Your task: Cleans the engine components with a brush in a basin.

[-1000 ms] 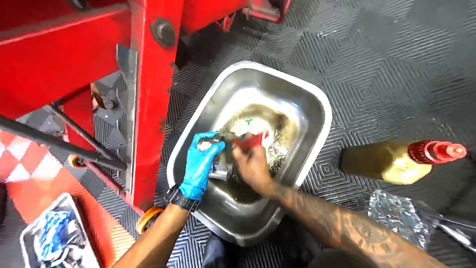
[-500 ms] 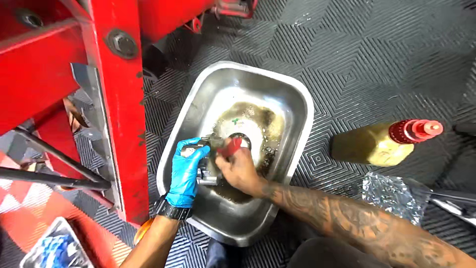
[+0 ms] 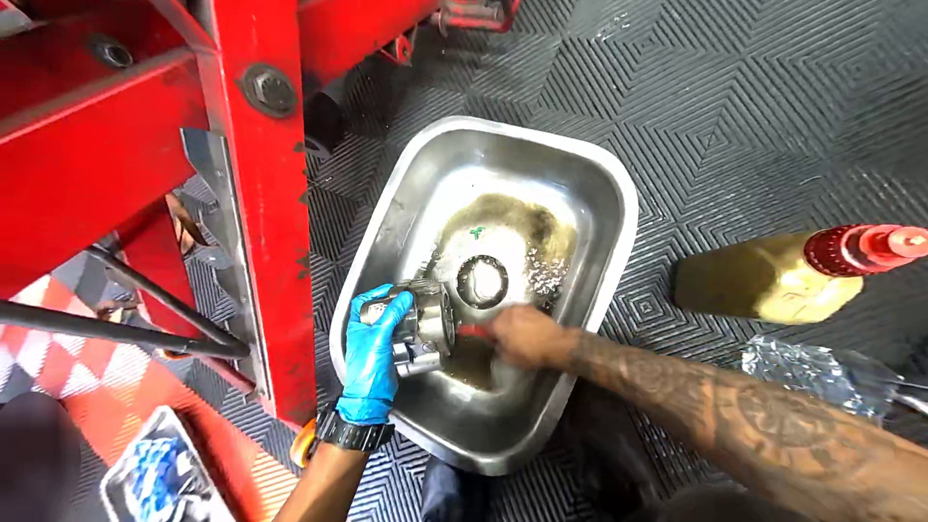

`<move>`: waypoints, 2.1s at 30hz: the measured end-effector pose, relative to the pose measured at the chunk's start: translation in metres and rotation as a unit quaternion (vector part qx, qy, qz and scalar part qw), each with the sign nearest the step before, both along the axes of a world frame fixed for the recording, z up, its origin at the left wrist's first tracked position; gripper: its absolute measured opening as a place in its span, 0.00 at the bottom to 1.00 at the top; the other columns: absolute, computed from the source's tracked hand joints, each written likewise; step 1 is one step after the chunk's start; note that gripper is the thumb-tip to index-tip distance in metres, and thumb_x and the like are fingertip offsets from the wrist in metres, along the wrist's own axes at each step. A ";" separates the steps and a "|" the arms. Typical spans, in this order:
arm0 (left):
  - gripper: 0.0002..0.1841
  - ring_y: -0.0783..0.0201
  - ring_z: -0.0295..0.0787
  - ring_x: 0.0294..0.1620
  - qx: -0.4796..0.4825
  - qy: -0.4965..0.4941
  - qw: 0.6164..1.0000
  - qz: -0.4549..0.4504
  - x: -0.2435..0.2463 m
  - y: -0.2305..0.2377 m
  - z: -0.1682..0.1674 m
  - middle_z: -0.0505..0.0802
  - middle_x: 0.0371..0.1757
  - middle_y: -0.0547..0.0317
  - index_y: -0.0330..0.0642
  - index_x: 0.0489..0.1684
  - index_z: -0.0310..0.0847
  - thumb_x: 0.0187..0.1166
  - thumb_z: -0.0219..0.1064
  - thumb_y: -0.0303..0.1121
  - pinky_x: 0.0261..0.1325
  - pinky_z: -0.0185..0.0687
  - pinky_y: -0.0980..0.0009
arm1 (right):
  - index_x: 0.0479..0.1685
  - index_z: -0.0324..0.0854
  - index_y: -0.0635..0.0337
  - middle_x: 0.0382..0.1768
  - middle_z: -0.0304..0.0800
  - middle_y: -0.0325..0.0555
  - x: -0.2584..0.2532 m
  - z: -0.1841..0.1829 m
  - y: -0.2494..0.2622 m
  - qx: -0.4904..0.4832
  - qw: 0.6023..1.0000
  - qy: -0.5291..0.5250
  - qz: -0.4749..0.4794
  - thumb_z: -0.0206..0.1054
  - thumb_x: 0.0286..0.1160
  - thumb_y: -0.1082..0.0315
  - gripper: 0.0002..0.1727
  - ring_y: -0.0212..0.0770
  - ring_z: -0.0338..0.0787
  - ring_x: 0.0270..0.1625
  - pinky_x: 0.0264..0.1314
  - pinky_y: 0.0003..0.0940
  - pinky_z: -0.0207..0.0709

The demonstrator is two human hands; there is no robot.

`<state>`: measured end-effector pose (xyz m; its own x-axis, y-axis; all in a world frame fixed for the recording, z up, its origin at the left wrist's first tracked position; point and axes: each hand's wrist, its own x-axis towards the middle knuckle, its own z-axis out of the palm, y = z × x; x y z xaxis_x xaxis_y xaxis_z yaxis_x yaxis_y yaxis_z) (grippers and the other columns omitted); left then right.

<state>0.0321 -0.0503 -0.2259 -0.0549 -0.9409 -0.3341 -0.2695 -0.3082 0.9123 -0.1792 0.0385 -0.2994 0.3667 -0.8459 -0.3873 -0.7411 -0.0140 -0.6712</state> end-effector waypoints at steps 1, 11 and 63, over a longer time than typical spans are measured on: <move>0.23 0.59 0.92 0.52 -0.005 0.004 1.000 0.014 0.002 0.004 -0.002 0.93 0.55 0.53 0.45 0.68 0.80 0.74 0.77 0.33 0.52 0.90 0.59 | 0.50 0.88 0.53 0.36 0.92 0.51 -0.008 0.009 -0.010 -0.016 0.995 -0.025 -0.091 0.67 0.77 0.61 0.10 0.55 0.93 0.43 0.45 0.61 0.84; 0.25 0.62 0.92 0.47 -0.022 0.041 0.997 0.062 -0.009 0.023 -0.008 0.92 0.50 0.55 0.44 0.66 0.76 0.69 0.78 0.28 0.48 0.91 0.62 | 0.40 0.84 0.55 0.23 0.84 0.44 0.045 0.046 0.005 -0.120 0.896 -0.231 -0.359 0.66 0.78 0.58 0.10 0.45 0.87 0.26 0.26 0.49 0.79; 0.33 0.59 0.87 0.63 0.083 0.067 0.985 0.132 -0.007 -0.024 0.007 0.90 0.62 0.56 0.50 0.73 0.76 0.71 0.77 0.53 0.63 0.85 0.54 | 0.51 0.88 0.54 0.32 0.91 0.45 0.035 0.048 -0.001 -0.225 0.944 -0.138 -0.199 0.72 0.74 0.62 0.11 0.46 0.91 0.32 0.32 0.50 0.85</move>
<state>0.0250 -0.0747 -0.2190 0.1309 -0.8612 -0.4911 -0.0408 -0.4996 0.8653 -0.1439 0.0376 -0.2514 0.0197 -0.9939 0.1086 -0.5463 -0.1017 -0.8314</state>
